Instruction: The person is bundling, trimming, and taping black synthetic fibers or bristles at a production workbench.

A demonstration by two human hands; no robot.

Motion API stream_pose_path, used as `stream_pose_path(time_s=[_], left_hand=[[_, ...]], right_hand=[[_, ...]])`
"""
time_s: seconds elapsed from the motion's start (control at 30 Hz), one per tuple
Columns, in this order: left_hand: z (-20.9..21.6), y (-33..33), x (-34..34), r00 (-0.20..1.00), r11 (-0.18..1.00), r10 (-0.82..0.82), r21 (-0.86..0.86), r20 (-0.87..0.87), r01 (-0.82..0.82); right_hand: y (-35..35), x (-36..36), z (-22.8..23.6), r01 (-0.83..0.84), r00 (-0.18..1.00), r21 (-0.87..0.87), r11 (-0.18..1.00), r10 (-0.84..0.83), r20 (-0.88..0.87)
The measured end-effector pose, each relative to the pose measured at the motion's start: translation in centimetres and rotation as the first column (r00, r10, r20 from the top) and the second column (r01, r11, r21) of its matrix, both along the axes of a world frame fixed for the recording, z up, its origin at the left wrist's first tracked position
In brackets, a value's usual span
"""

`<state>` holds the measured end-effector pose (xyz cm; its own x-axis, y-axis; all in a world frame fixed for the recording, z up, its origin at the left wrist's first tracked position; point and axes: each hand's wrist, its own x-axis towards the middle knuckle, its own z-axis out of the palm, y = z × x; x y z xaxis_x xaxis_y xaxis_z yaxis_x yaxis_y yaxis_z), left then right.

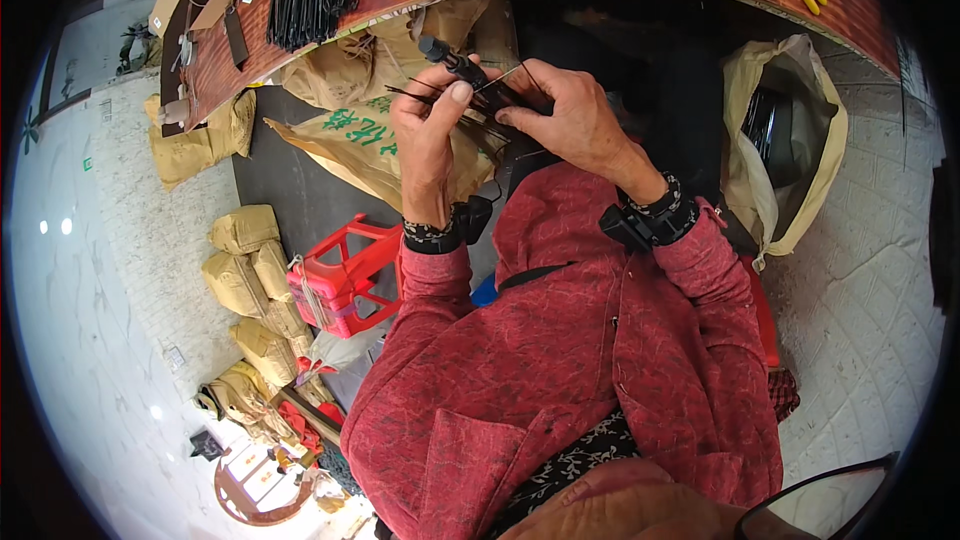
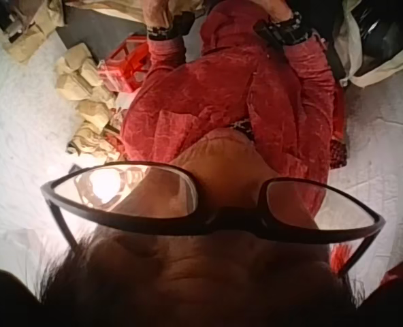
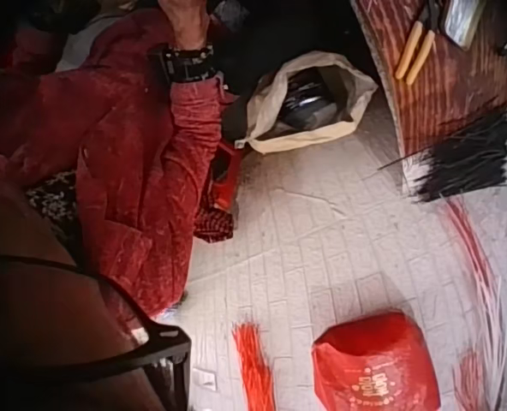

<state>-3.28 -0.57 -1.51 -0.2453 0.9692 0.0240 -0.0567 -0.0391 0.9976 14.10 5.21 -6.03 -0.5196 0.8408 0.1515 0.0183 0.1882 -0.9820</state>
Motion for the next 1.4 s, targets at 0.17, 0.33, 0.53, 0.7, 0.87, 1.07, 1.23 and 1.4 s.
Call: stream_pose_path(time_s=[0.17, 0.33, 0.53, 0.7, 0.87, 1.07, 1.23, 1.4], left_hand=[[-0.2, 0.3, -0.6, 1.000, 1.000, -0.021, -0.003, -0.003, 0.021], [-0.8, 0.3, -0.9, 0.995, 0.995, -0.096, 0.024, -0.012, 0.096], [-1.2, 0.4, -0.7, 0.992, 0.994, -0.107, 0.011, -0.073, 0.108], [-1.7, 0.5, -0.1, 0.993, 0.996, -0.049, 0.065, -0.106, 0.056], [-1.8, 0.4, 0.2, 0.991, 0.995, -0.010, 0.095, -0.136, 0.023], [-1.4, 0.7, -0.2, 0.994, 0.996, -0.057, 0.069, -0.089, 0.064], [-1.1, 0.7, -1.2, 0.990, 0.992, -0.128, -0.007, -0.066, 0.128], [-1.3, 1.1, -1.4, 0.971, 0.974, -0.171, 0.118, -0.168, 0.192]], right_hand=[[0.1, 0.0, 0.6, 0.005, 1.000, 0.009, 1.000, -0.005, 0.020], [0.2, 0.3, 0.3, 0.008, 1.000, -0.018, 1.000, -0.008, 0.007], [0.1, 0.8, 0.2, 0.011, 1.000, -0.034, 0.999, -0.011, -0.001], [0.0, 0.7, -0.1, 0.018, 0.999, -0.034, 0.999, -0.019, -0.035], [0.0, 0.6, -0.5, -0.003, 0.995, -0.054, 0.999, -0.002, -0.104], [0.3, 0.9, -0.4, -0.016, 0.989, -0.087, 0.996, 0.003, -0.149], [0.3, 0.9, -0.3, -0.013, 0.992, -0.121, 0.993, -0.003, -0.128], [0.1, 1.1, 0.6, 0.089, 0.996, 0.102, 0.991, -0.090, 0.006]])
